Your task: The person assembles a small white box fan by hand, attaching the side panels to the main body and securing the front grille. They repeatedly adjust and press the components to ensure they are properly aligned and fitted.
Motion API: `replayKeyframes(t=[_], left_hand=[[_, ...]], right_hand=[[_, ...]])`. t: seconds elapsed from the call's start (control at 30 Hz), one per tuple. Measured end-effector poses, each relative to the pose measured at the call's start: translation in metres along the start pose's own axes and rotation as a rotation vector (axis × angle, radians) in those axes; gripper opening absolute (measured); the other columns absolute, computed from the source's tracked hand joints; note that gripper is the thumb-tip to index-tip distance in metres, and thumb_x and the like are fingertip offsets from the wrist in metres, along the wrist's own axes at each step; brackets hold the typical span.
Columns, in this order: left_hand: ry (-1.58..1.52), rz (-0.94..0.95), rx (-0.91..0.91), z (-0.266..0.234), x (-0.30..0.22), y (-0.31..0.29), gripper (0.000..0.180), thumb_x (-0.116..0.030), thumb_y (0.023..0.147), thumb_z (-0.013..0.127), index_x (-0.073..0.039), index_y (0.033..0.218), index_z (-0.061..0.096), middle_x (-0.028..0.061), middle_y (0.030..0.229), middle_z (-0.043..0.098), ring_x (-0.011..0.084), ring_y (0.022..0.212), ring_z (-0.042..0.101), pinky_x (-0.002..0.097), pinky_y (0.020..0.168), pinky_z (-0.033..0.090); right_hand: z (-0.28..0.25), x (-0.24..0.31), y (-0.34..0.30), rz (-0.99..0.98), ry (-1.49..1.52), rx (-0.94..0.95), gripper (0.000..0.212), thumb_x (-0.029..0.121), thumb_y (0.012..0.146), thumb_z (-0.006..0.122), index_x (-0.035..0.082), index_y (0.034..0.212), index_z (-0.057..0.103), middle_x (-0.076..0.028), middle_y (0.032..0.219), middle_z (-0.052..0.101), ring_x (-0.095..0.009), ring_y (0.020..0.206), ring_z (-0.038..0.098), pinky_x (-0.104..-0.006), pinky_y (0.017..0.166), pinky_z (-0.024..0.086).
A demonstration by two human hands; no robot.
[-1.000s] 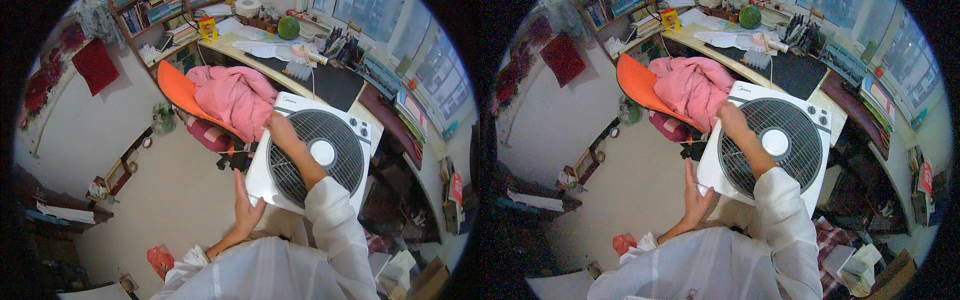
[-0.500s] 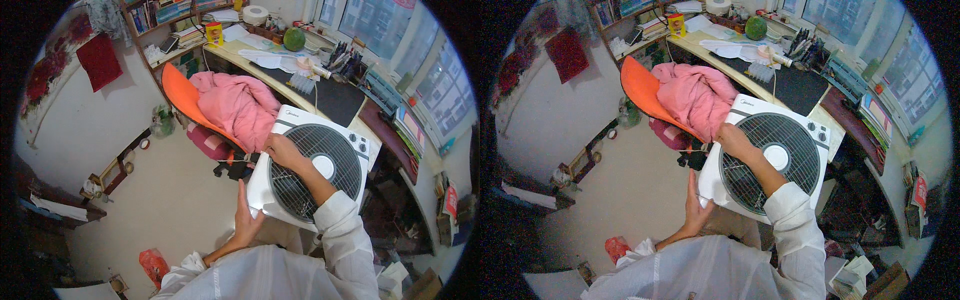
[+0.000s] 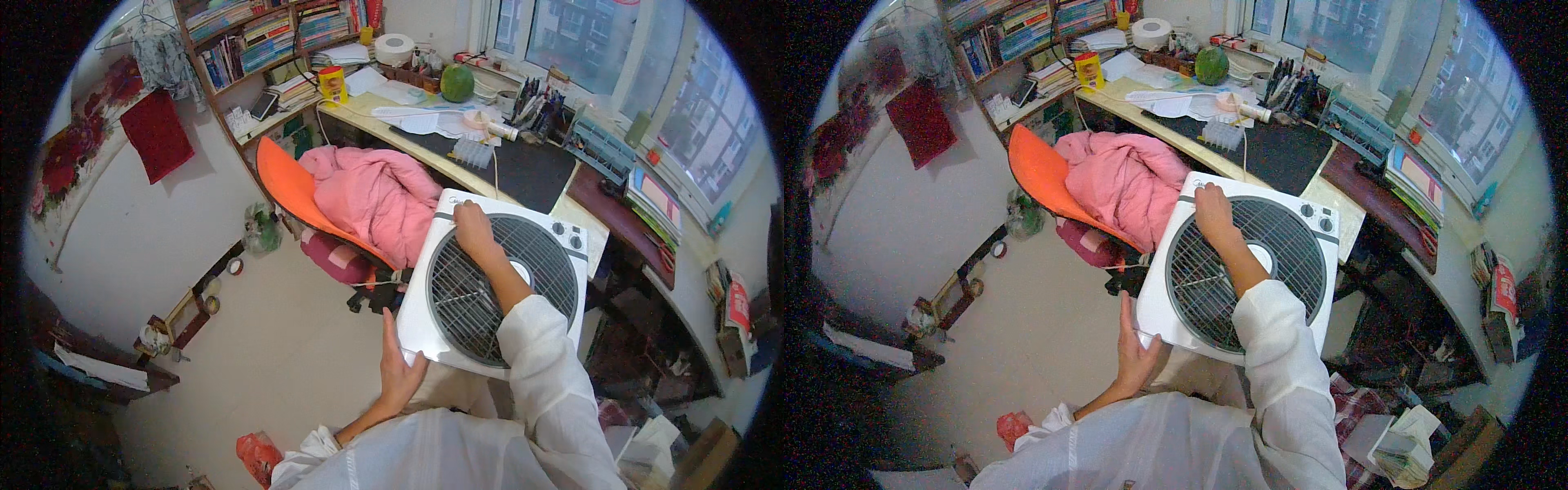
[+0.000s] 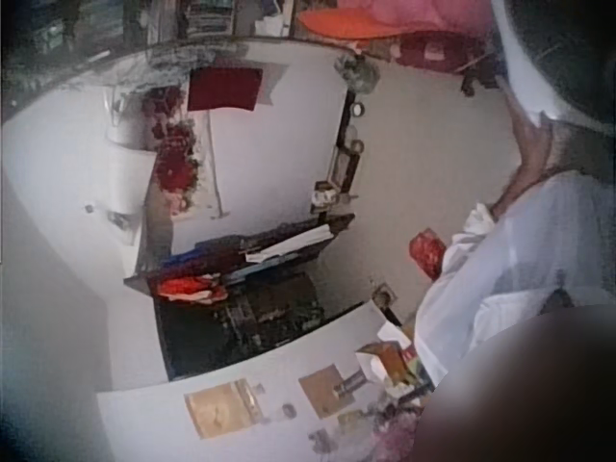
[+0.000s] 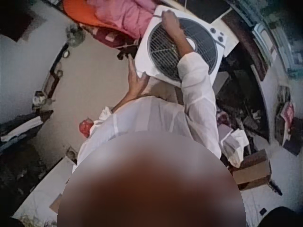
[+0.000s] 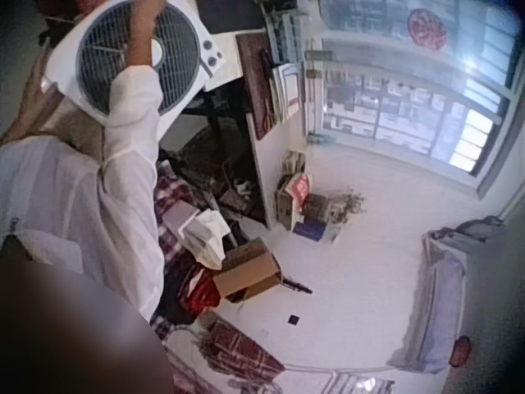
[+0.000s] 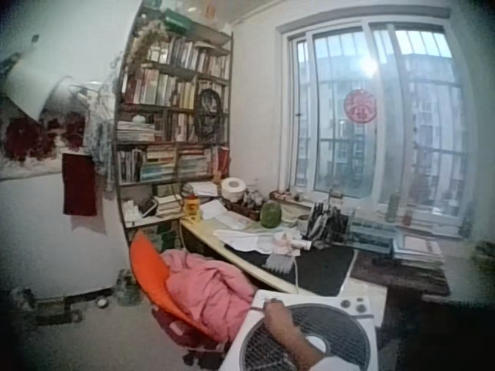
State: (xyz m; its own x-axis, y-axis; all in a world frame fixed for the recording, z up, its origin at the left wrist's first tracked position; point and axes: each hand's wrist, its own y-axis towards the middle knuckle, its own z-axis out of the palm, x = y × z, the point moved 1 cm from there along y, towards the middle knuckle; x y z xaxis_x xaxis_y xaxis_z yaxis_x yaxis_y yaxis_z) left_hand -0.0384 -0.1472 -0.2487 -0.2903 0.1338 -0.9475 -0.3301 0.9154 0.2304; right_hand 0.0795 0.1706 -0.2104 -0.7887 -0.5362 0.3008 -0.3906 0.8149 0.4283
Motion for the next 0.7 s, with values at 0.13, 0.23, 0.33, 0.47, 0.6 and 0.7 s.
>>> replayKeyframes(t=[0.13,0.23,0.33,0.47,0.6,0.7], left_hand=[[-0.014,0.015,0.022,0.006,-0.005,-0.003,0.099,-0.006,0.085,0.066,-0.001,0.167,0.01,0.025,0.169,0.025,0.0374,0.156,0.029,0.0425,0.127,0.023],[0.025,0.047,0.013,0.006,0.001,-0.004,0.097,-0.008,0.086,0.065,0.0,0.166,0.011,0.028,0.167,0.027,0.0395,0.153,0.033,0.0419,0.124,0.029],[0.03,0.054,0.0,0.002,0.001,-0.002,0.096,-0.006,0.085,0.065,0.001,0.166,0.013,0.0286,0.167,0.028,0.0402,0.153,0.033,0.0425,0.124,0.029],[0.041,0.091,0.009,-0.002,0.001,0.004,0.092,-0.007,0.087,0.067,0.002,0.164,0.018,0.0269,0.167,0.028,0.0391,0.154,0.032,0.0433,0.125,0.026],[0.122,0.214,-0.043,-0.004,-0.013,0.008,0.074,-0.011,0.093,0.067,0.002,0.158,0.035,0.0227,0.166,0.033,0.0379,0.152,0.034,0.0448,0.125,0.027],[0.143,0.275,-0.033,-0.003,-0.044,0.016,0.057,-0.012,0.098,0.064,0.0,0.151,0.048,0.0188,0.164,0.038,0.0362,0.151,0.038,0.0446,0.124,0.029]], right_hand=[[-0.005,0.002,-0.016,-0.088,0.061,0.161,0.008,0.0,0.083,0.065,0.0,0.087,0.072,-0.026,0.097,0.069,-0.044,0.097,0.068,-0.0517,0.085,0.055],[-0.003,0.035,-0.034,-0.213,0.216,0.288,0.007,-0.001,0.077,0.067,-0.003,0.08,0.072,-0.03,0.087,0.07,-0.046,0.088,0.071,-0.0545,0.081,0.056],[-0.038,0.074,-0.057,-0.135,0.493,0.236,0.011,0.007,0.082,0.07,0.0,0.089,0.074,-0.027,0.092,0.071,-0.043,0.09,0.07,-0.0488,0.084,0.056],[-0.071,0.06,-0.093,-0.002,0.902,0.139,0.02,0.012,0.093,0.069,-0.001,0.106,0.075,-0.016,0.096,0.074,-0.029,0.088,0.07,-0.0377,0.082,0.055],[-0.104,0.042,-0.133,0.555,1.66,0.259,0.033,0.016,0.108,0.057,-0.006,0.13,0.065,-0.009,0.114,0.069,-0.017,0.096,0.065,-0.0303,0.088,0.054],[-0.115,0.031,-0.152,0.558,1.885,0.217,0.036,0.018,0.108,0.057,-0.008,0.132,0.064,-0.012,0.122,0.066,-0.017,0.101,0.064,-0.0306,0.091,0.054]])
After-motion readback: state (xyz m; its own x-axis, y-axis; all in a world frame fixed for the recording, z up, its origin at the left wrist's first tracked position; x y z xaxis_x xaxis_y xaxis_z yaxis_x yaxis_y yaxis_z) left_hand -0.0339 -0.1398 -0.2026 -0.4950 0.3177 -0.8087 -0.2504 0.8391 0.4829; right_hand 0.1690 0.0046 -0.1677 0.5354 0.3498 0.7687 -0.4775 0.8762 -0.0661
